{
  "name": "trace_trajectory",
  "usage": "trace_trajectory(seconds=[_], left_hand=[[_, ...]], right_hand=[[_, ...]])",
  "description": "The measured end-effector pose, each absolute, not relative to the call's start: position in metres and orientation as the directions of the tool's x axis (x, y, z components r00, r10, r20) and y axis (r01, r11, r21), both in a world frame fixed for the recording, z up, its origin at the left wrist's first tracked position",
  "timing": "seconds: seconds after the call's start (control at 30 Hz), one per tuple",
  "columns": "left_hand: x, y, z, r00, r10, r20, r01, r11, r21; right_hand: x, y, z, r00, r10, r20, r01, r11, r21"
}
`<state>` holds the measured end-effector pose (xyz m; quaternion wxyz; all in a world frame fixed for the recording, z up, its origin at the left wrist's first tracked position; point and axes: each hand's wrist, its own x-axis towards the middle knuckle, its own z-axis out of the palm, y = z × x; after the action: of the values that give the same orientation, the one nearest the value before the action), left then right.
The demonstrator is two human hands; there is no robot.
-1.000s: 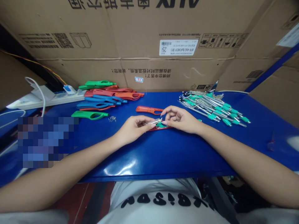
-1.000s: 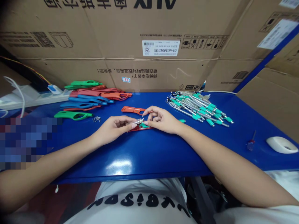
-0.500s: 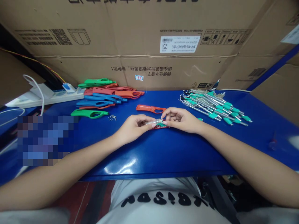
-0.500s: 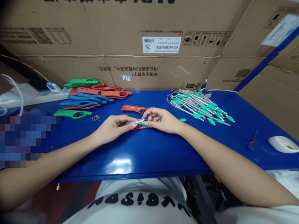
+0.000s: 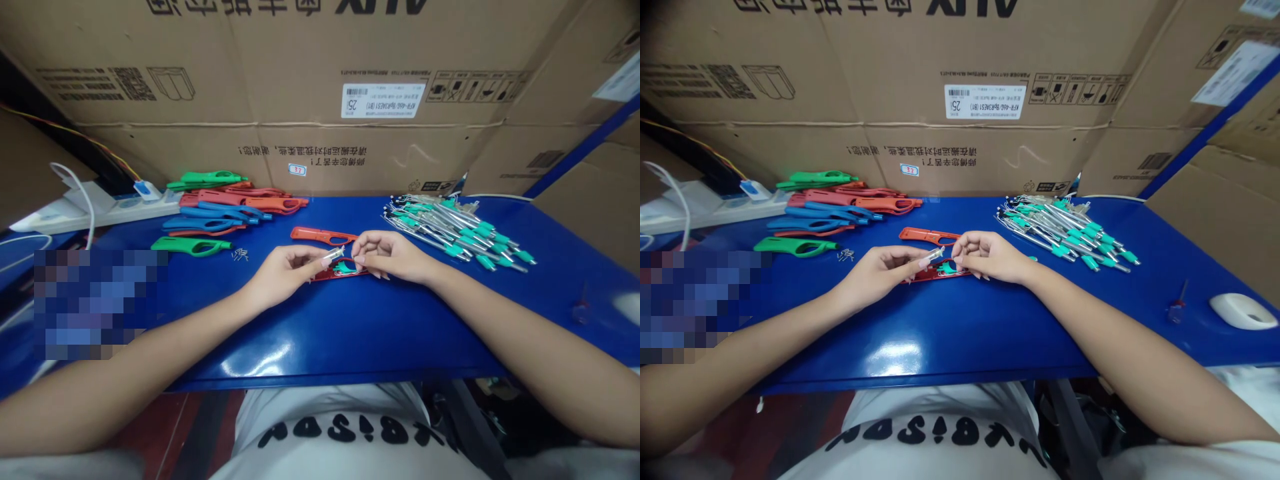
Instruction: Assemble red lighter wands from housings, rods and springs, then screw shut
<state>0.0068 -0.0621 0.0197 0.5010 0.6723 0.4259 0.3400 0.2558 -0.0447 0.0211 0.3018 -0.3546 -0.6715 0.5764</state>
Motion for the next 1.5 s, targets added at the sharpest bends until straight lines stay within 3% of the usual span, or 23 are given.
trace_trajectory(seconds=[0.33, 0.93, 1.5], left_hand=[[0.0065, -0.0614, 0.0192, 0.421, 0.907, -0.002, 0.156, -0.070, 0.985], [0.0066, -0.0635, 0.0218, 0.457, 0.889, -0.014, 0.199, -0.087, 0.976], [0.0048, -0.0624, 0.0196, 0.514, 0.855, 0.074, 0.235, -0.224, 0.946]], right_hand=[[0.2534, -0.0463, 0.0205, -0.535, 0.845, 0.001, 0.154, 0.098, -0.983], [0.2514, -0.0464, 0.0193, -0.497, 0.868, 0.009, 0.226, 0.139, -0.964], [0.2483, -0.0489, 0.0172, -0.520, 0.853, 0.048, 0.207, 0.181, -0.962]])
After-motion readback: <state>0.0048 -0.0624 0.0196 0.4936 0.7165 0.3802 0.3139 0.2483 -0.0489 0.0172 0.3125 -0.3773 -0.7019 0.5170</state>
